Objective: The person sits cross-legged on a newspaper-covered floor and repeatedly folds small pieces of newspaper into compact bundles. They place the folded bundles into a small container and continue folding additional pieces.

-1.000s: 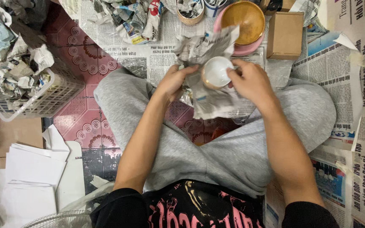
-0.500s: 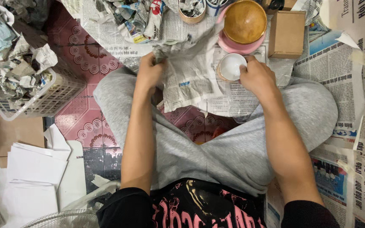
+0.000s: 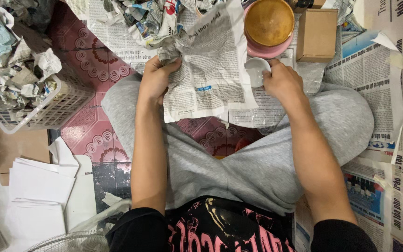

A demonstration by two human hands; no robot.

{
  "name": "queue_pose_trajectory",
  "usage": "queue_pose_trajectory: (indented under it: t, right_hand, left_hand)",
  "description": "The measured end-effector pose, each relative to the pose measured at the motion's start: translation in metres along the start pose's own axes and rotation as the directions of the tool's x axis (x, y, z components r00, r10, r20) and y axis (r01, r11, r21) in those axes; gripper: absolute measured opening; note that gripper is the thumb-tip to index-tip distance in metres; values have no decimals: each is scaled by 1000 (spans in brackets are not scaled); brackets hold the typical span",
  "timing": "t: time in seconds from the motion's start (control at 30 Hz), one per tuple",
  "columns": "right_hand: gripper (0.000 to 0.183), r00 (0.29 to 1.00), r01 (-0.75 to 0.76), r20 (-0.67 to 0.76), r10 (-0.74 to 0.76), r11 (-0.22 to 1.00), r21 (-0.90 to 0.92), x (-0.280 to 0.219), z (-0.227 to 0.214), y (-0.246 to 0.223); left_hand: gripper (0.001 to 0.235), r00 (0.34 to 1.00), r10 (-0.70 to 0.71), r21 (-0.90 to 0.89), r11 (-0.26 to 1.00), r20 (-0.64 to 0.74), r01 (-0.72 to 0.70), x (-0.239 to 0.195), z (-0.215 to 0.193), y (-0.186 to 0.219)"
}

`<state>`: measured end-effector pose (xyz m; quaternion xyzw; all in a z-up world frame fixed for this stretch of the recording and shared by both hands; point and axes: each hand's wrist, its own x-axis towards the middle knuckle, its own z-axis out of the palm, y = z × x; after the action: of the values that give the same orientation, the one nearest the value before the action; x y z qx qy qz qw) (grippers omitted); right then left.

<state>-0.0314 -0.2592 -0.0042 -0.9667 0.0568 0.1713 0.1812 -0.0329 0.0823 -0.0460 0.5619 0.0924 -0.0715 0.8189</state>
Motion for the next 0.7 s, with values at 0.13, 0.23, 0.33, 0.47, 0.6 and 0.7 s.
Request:
queue_pose_trajectory:
  t: [0.13, 0.23, 0.33, 0.47, 0.6, 0.7]
  right_hand:
    - [39, 1000, -26, 9, 26, 999, 34, -2, -7, -1]
    - [40, 997, 30, -76, -31, 999, -17, -5, -12, 0]
    - [42, 994, 24, -106, -20, 999, 33, -10, -22, 2]
    - [42, 960, 253, -216, -181, 889, 382, -20, -39, -2]
    - [67, 889, 394, -158, -430, 540, 744, -31, -43, -12]
    - [75, 805, 480, -179, -565, 445, 756, -37, -31, -27]
  left_hand:
    - [20, 999, 6, -35, 999, 44, -5, -2, 2, 2]
    - [26, 998, 32, -16, 999, 46, -31, -3, 6, 5]
    - [30, 998, 18, 18, 1000, 68, -20, -7, 11, 10]
    - [41, 991, 63, 62, 996, 114, -71, -16, 18, 22]
    - [42, 992, 24, 29, 999, 121, -28, -21, 28, 29]
    - [33, 989, 8, 67, 998, 149, -18, -26, 33, 33]
